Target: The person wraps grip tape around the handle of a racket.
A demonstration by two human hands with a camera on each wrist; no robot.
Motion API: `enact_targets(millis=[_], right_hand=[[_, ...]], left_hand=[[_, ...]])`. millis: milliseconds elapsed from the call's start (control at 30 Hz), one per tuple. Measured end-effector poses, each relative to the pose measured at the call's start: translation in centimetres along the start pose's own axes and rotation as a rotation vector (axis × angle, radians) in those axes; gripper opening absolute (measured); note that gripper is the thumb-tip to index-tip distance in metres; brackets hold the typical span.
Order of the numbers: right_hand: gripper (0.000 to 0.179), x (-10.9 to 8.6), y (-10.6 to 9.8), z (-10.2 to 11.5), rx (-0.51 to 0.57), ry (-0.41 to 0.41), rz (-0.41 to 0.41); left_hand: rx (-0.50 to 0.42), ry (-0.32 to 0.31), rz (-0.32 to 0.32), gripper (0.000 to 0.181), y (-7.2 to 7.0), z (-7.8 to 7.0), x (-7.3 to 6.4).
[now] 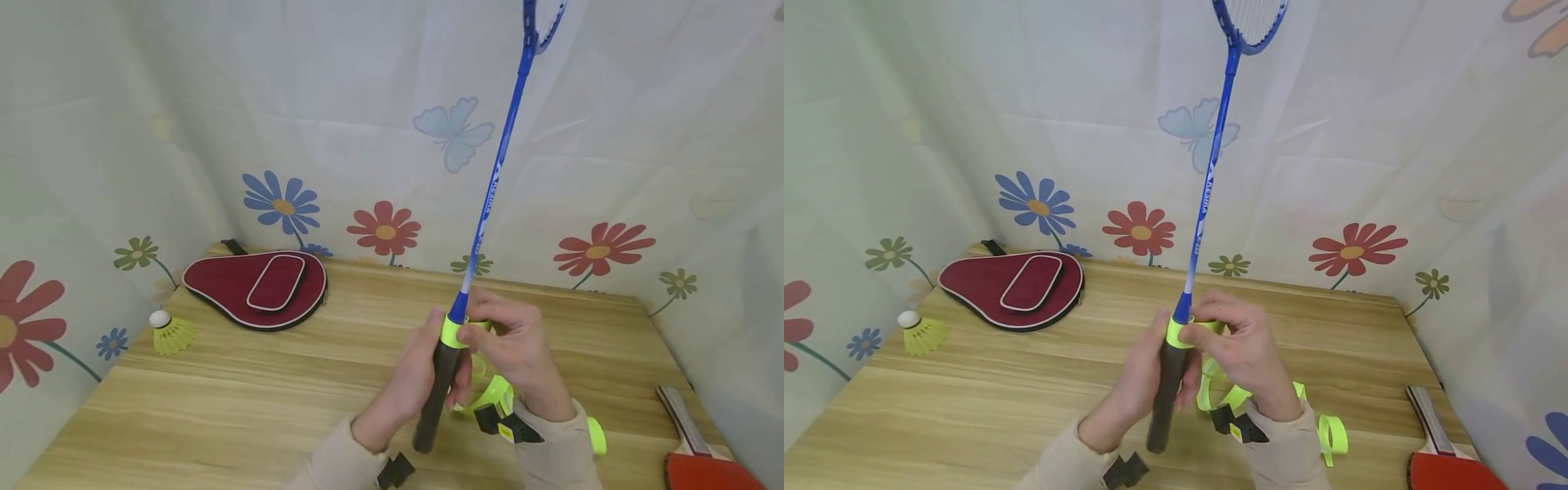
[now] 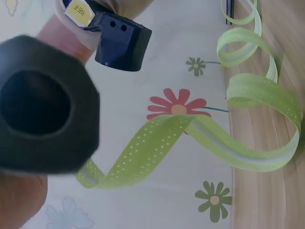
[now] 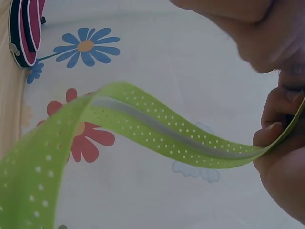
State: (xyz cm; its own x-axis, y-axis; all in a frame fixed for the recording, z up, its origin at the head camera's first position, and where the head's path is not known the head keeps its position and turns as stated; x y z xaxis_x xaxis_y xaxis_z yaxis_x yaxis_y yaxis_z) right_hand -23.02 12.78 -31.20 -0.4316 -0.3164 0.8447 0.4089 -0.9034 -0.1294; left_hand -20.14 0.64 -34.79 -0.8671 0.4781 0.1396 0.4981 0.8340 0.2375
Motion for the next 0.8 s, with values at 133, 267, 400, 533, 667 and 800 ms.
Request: enact_targets(millis=[133,267,400,533,667,800], right_hand=[[0.01,0.07,-0.35,0.2,-0.21,0.038,-0.1],[0.014,0.08,-0.66,0.17,-0.419,0.111,-0.201],[0.017,0.05,-0.48,-0.02,-0.488,0.158,-0.231],[0.014,-0.02,-0.32,-0.26,-0.454,0.182,-0.246],[0.01,-0.03,-0.28,-0.42,-0.4,0.204,-0.257],[0.009,0.04,-0.25,-0.46,-0.329,0.21,-0.266]], left_hand=[[0.062,0.01,-0.1,0.048,-0.32,-0.13,0.36],[0.085,-0.038,-0.195,0.027,-0.61,0.21,0.7],[0.096,-0.046,-0.286,0.03,-0.77,0.61,0.87],[0.053,-0.007,-0.338,0.034,-0.66,0.6,0.74],[-0.016,-0.009,-0.351,0.042,-0.53,0.74,0.63],[-0.057,0.004,-0.324,0.044,-0.41,0.72,0.59]])
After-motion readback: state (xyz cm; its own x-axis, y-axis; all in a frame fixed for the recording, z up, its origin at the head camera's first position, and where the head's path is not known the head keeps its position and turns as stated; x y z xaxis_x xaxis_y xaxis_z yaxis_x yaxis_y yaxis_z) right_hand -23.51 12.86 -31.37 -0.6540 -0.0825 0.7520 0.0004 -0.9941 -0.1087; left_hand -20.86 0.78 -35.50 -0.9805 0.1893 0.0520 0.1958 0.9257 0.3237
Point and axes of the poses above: each hand's wrist, its own x-axis towards the middle knuckle, its own y-axis out of the palm, z = x × y, the point moved 4 cm from there along x, towards the middle knuckle, and after that the axes turned 12 degrees about -y, right-handed, at the moved point
